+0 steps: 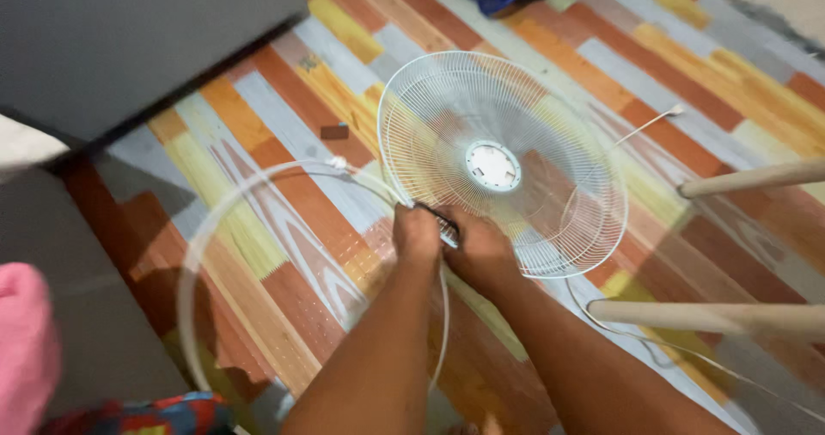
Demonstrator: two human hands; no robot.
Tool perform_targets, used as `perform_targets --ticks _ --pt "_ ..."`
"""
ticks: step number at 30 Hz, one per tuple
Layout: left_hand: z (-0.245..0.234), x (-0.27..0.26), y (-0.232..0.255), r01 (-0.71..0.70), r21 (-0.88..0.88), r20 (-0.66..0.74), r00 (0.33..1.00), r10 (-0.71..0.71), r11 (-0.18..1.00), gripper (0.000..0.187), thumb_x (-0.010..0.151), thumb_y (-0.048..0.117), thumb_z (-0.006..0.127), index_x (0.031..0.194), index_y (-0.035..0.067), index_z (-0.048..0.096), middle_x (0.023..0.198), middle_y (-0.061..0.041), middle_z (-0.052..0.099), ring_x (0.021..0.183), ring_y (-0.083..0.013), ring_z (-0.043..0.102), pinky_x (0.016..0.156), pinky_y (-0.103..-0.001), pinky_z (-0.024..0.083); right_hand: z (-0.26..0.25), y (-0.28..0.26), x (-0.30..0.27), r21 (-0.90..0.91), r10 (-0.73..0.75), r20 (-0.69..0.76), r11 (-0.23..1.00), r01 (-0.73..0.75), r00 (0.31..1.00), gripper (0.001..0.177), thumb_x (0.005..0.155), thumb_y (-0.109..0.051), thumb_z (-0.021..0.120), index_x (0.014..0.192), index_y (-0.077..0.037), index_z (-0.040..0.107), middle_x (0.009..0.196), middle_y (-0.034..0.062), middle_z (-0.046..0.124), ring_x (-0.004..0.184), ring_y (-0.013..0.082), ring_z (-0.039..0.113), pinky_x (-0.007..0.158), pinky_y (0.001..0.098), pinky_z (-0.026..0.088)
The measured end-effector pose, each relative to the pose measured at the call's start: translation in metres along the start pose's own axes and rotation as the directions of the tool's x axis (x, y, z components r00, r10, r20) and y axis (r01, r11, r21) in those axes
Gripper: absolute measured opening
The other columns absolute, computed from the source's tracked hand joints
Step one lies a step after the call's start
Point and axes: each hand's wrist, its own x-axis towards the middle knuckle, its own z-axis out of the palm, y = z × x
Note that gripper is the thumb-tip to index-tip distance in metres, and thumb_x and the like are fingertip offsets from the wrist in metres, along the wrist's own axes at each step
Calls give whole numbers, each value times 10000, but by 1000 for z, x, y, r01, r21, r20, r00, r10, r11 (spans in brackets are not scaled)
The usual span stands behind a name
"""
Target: The person disassembles a standing electric fan by removing the front grille and then the fan blades. They use a screwdriver to loosen screws on the grille and then unscrew the nut holding the blades to the motor shaft.
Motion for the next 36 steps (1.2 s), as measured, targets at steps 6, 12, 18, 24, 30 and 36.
perform_targets --ticks 6,12,18,24,30,36 --pt "-36 -73 51 -39 -134 6 999 40 990 458 892 273 445 1282 91 601 1258 -239 671 1145 -441 646 990 -481 478 -59 -37 -36 -35 9 33 999 -7 999 483 800 -294 705 1276 -222 664 1150 118 736 1057 343 683 897 446 529" --pt "-59 -135 91 -255 -321 -167 963 211 912 403 906 271 476 1189 41 647 1127 -258 718 1047 -439 694 921 -490 523 -117 -81 -83 -36 -18 -42 999 16 999 492 795 -331 713 1272 -217 680 1155 117 734 1070 343 679 897 442 530" --pt "-100 -168 145 -409 -225 -169 910 378 884 389 837 186 497 1133 21 689 1122 -273 717 1044 -452 671 939 -495 503 -192 -116 -127 -78 -198 -13 977 197 980 708 700 -368 755 1375 -205 616 1246 147 692 1100 332 679 947 409 526" --pt "-151 -205 196 -588 20 -92 804 588 808 402 827 221 520 1116 14 708 1110 -289 703 1065 -484 645 963 -514 481 -229 -158 -178 -180 -144 124 970 165 982 863 682 -459 756 1482 -245 513 1243 160 705 1151 328 667 984 415 513" --pt "-208 -238 215 -701 94 -9 709 705 706 388 782 196 507 1055 36 732 1031 -269 721 1011 -452 683 937 -502 502 -225 -203 -221 -144 -268 24 953 269 963 865 697 -555 762 1436 -157 550 1312 158 677 1186 332 654 1023 414 492" --pt "-248 -253 231 -661 207 52 743 667 721 404 850 200 504 1099 -13 741 1015 -280 727 947 -438 715 851 -510 535 -224 -239 -258 -136 -194 -34 973 188 980 803 671 -520 751 1367 -147 605 1222 164 713 1129 342 680 991 423 521"
